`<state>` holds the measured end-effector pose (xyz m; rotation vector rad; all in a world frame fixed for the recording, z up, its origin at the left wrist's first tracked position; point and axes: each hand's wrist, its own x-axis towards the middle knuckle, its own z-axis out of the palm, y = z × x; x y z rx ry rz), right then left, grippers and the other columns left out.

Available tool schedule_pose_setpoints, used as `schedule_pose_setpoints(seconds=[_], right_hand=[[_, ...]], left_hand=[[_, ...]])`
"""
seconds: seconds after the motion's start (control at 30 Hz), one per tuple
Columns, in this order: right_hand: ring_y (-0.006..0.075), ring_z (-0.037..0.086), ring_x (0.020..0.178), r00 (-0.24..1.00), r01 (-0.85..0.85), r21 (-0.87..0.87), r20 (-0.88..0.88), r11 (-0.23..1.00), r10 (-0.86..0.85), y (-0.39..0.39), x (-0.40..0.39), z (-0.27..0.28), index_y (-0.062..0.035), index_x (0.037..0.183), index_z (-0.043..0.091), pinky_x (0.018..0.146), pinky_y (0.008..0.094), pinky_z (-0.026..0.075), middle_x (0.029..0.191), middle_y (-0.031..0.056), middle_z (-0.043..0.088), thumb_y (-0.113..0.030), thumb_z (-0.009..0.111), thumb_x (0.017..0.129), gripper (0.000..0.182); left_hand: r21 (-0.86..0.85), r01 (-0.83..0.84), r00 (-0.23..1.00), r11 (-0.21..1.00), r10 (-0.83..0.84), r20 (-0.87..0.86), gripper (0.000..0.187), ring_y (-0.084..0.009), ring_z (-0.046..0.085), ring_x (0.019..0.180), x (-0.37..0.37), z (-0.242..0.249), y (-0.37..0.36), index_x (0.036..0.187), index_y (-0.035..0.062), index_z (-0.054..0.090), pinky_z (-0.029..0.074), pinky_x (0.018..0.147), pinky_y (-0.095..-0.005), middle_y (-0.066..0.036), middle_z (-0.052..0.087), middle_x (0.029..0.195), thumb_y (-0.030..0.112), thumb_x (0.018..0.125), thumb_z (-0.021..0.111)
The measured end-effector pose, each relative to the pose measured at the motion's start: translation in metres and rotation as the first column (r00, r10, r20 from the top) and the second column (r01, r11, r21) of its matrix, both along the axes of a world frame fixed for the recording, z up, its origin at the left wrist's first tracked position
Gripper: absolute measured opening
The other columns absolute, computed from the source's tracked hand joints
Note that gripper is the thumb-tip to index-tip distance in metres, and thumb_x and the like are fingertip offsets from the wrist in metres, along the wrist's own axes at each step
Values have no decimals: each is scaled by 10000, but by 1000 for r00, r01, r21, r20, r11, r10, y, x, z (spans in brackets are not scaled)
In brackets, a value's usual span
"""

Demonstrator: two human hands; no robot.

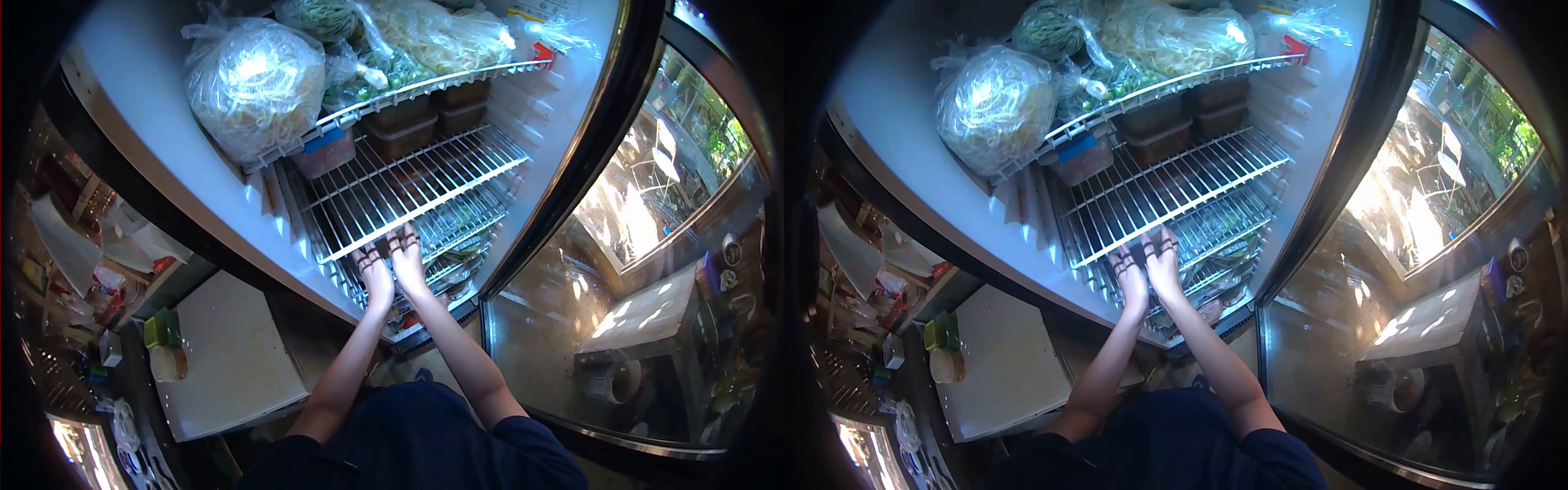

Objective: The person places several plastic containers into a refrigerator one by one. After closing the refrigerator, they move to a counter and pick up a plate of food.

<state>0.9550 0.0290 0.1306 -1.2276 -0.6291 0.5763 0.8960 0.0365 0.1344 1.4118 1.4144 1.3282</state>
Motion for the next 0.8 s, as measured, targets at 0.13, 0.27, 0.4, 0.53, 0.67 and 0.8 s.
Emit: schedule_pose_setpoints(seconds=[0.13,0.27,0.4,0.53,0.67,0.8], right_hand=[[404,456,1227,953,95,-100,295,990,-62,16,13,11,11,1256,567,1041,461,372,1291,253,500,-249,685,898,459],[392,517,1184,842,135,-108,536,985,-56,57,28,1,-20,1235,606,988,483,410,1268,226,580,-406,575,944,484],[341,637,987,893,124,-22,439,992,-102,67,26,0,5,1178,614,879,407,495,1145,177,660,-267,600,941,361],[275,634,977,977,-37,-80,207,996,53,72,27,3,26,1157,599,856,367,503,1130,163,653,-160,596,926,297],[246,631,979,995,-77,-75,65,994,81,70,26,8,15,1157,595,832,339,509,1144,145,651,-113,581,924,267],[217,629,981,999,12,-22,-46,1000,-13,43,25,-1,4,1157,592,807,311,515,1158,126,649,-66,566,921,247]], left_hand=[[-27,71,997,997,-72,-22,552,-416,460,1292,8,19,12,1458,57,419,366,1061,-462,-261,477,1407,415,1039,383],[-261,152,982,953,-116,148,688,-415,543,1200,14,43,36,1365,-19,492,424,977,-476,-281,564,1290,554,1013,345],[-213,84,982,973,-44,186,682,-383,501,1253,32,44,47,1383,-13,476,396,1016,-451,-266,528,1341,549,1015,355],[-195,91,974,976,-46,222,678,-350,459,1305,31,43,43,1402,-6,460,368,1056,-426,-251,492,1392,544,1018,364],[-202,123,964,972,-69,255,675,-318,417,1358,14,37,24,1420,0,445,340,1096,-401,-235,456,1443,539,1020,373],[-471,450,893,759,-371,255,657,-333,550,1206,-28,17,-23,1269,-46,569,422,970,-427,-257,577,1276,524,1029,348]])
